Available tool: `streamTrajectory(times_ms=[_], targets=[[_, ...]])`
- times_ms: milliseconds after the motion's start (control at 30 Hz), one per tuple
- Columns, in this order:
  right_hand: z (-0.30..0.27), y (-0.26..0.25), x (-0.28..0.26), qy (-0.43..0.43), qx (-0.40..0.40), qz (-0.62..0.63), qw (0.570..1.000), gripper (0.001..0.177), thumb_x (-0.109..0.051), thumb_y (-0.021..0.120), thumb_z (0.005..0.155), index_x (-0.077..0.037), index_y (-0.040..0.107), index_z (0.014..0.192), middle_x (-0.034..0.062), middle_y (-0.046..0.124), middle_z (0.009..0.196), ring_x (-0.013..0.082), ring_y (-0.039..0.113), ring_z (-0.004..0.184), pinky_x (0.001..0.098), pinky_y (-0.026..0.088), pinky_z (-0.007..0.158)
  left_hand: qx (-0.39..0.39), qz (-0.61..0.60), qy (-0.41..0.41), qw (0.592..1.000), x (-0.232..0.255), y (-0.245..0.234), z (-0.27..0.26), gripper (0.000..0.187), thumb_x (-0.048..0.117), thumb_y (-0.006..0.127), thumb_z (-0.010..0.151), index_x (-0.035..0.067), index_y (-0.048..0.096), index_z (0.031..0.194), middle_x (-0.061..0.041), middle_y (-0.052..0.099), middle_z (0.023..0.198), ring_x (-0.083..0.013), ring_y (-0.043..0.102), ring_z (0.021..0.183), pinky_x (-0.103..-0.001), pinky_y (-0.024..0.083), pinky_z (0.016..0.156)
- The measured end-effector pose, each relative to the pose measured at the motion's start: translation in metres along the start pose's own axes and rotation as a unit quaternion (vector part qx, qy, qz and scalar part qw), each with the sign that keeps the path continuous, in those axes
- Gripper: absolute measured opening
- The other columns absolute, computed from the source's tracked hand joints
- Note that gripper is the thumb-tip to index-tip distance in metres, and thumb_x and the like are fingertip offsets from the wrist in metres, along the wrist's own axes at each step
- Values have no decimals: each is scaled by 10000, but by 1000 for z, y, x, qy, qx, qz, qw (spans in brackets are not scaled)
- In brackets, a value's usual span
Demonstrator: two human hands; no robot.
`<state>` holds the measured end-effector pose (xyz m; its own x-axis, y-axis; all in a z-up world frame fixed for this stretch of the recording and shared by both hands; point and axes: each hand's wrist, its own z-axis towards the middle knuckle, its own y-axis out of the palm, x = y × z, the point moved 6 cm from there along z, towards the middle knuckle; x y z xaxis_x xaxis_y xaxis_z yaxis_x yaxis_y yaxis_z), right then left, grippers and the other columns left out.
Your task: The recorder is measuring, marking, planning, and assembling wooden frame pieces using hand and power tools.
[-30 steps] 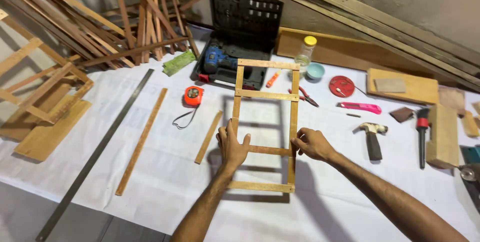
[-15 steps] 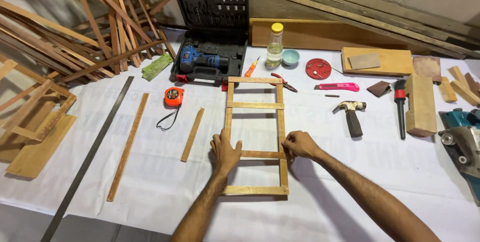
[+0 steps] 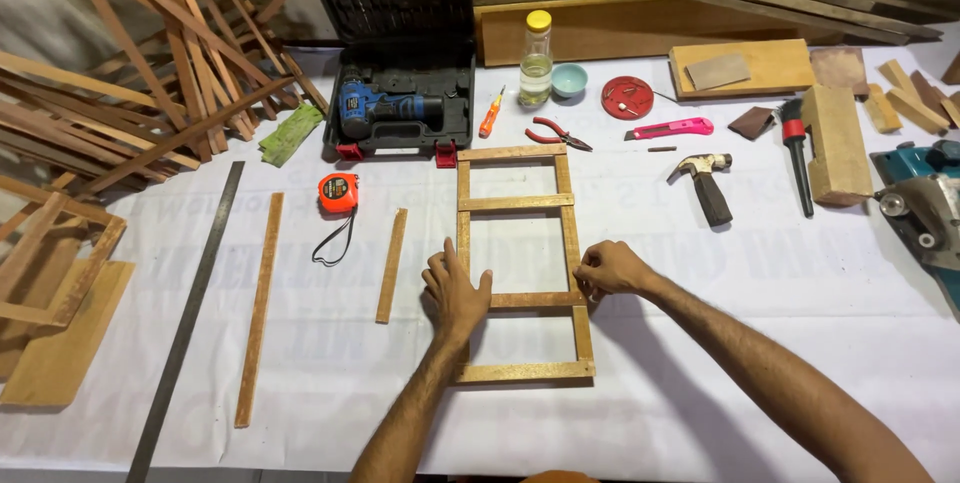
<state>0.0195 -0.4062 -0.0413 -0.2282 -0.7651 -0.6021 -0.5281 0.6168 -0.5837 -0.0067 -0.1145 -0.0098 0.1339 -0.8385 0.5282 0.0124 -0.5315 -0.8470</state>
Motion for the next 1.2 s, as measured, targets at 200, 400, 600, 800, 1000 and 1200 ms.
streamTrajectory(times_ms=[200, 400, 600, 800, 1000, 1200], targets=[[-20, -34, -8, -1, 57, -83, 995, 313, -320, 657, 961, -32, 717, 1069, 141, 804, 891, 224, 781, 779, 373, 634, 802, 34, -47, 178, 982, 64, -2, 20, 728, 315, 786, 817, 88, 485, 1439, -144, 447, 1307, -339, 411, 1163, -523, 365, 950], [-51, -120, 40, 15, 197, -119, 973, 352, -336, 691, 908, -62, 693, 1129, 150, 789, 956, 327, 757, 896, 441, 600, 853, -8, -85, 334, 939, 186, 43, 32, 543, 293, 788, 815, 103, 631, 1299, -138, 500, 1268, -344, 443, 1184, -527, 376, 975], [-80, -222, 119, 60, 321, -164, 931, 404, -302, 744, 879, -47, 658, 1180, 180, 705, 1128, 378, 655, 1081, 499, 542, 918, -101, -81, 395, 910, 313, 110, 45, 487, 300, 779, 821, 119, 661, 1257, -121, 522, 1269, -337, 458, 1174, -521, 397, 944], [-78, -310, 211, 93, 395, -187, 895, 638, -338, 790, 832, -33, 564, 1344, 232, 559, 1350, 426, 509, 1247, 528, 470, 1027, -154, -75, 393, 903, 413, 196, 66, 459, 311, 777, 826, 132, 673, 1235, -127, 539, 1267, -339, 466, 1186, -532, 409, 967], [-56, -360, 276, 97, 409, -162, 893, 885, -451, 815, 781, 8, 460, 1449, 283, 529, 1361, 476, 501, 1224, 544, 462, 1018, -177, -35, 396, 901, 496, 272, 91, 551, 292, 769, 822, 139, 620, 1330, -145, 543, 1318, -352, 477, 1209, -544, 415, 983], [-37, -375, 281, 124, 362, -128, 915, 1056, -505, 852, 729, 62, 370, 1478, 299, 505, 1343, 483, 512, 1202, 546, 476, 999, -185, -15, 398, 898, 539, 315, 105, 678, 294, 802, 801, 124, 549, 1406, -168, 534, 1362, -392, 451, 1260, -568, 403, 1002]])
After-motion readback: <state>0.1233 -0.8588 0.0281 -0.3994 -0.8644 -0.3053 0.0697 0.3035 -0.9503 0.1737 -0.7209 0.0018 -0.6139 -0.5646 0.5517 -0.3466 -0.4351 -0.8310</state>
